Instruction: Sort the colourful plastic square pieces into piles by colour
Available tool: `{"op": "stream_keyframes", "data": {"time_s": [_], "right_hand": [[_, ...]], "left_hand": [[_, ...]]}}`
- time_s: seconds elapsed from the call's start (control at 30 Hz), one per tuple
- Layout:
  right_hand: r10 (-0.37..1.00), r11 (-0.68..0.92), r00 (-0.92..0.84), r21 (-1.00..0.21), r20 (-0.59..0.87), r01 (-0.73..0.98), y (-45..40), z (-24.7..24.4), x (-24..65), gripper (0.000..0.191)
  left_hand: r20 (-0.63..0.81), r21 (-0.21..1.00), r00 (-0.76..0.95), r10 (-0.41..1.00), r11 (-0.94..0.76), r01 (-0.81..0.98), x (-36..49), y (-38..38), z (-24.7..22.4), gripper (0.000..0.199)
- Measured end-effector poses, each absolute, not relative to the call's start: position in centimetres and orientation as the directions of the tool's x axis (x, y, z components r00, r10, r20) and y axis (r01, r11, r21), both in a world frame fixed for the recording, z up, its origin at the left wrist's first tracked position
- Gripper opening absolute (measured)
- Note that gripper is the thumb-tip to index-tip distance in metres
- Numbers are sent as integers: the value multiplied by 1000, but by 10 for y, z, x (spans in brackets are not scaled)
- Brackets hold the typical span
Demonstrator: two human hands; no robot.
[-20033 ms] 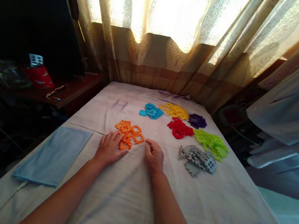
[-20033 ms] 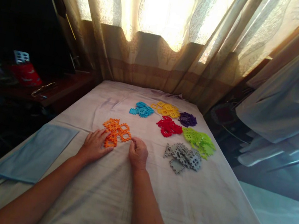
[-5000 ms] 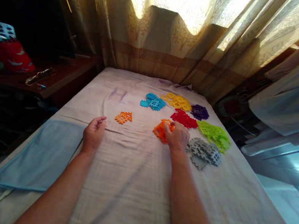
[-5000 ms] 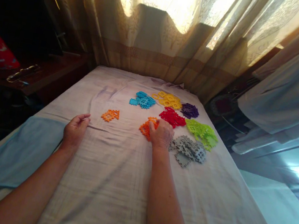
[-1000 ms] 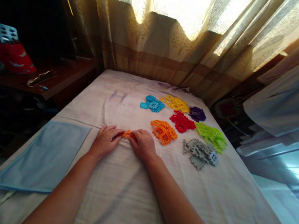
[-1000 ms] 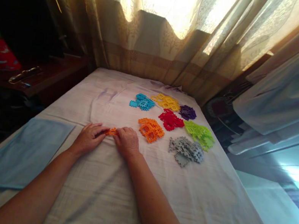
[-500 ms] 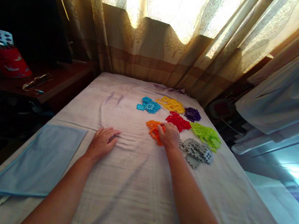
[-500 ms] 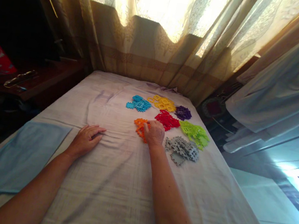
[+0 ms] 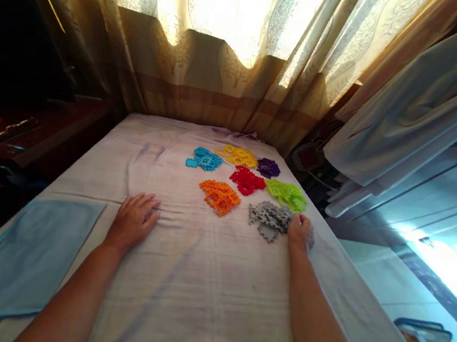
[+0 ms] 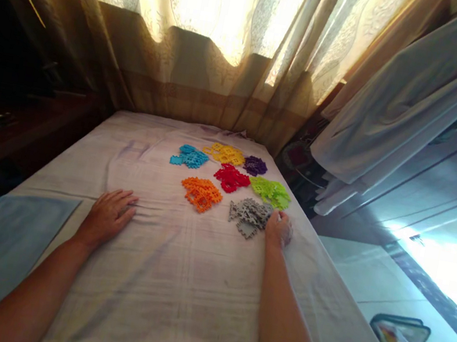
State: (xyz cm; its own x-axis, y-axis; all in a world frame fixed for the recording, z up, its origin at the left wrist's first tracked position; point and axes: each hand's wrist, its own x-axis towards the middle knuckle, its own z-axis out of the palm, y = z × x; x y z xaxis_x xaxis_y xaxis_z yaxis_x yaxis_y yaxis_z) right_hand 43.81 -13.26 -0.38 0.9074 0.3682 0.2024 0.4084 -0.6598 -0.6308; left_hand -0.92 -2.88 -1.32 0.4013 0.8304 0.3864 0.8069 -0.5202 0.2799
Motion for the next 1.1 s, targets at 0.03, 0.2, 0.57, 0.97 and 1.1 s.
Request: {"op": "stream_keyframes", "data": {"time_s": [0.03,0.2,0.57,0.97,1.1], "right_hand": [[396,-651,899,-633,187,419,-131,-6,436,49],[579,-450,743,-629,335,634,-97,-16,390,46],[814,-77,414,-632,407,772,1,-18,239,40],[563,-403,662,-534,495,743,-11,23,471,45],[558,-568,776,-547,295,616,-29,0,563,52]], "left_hand": [[396,286,393,830,-519,806,-10,-28,-14,43],[423,331,361,831,-513,792,-13,-24,-15,42],[435,365,339,834,-507,781,-16,-25,-16,43],[396,231,420,817,-531,815,-17,-30,-24,62],[318,145,508,800,-571,808,-14,-35,-23,83]]}}
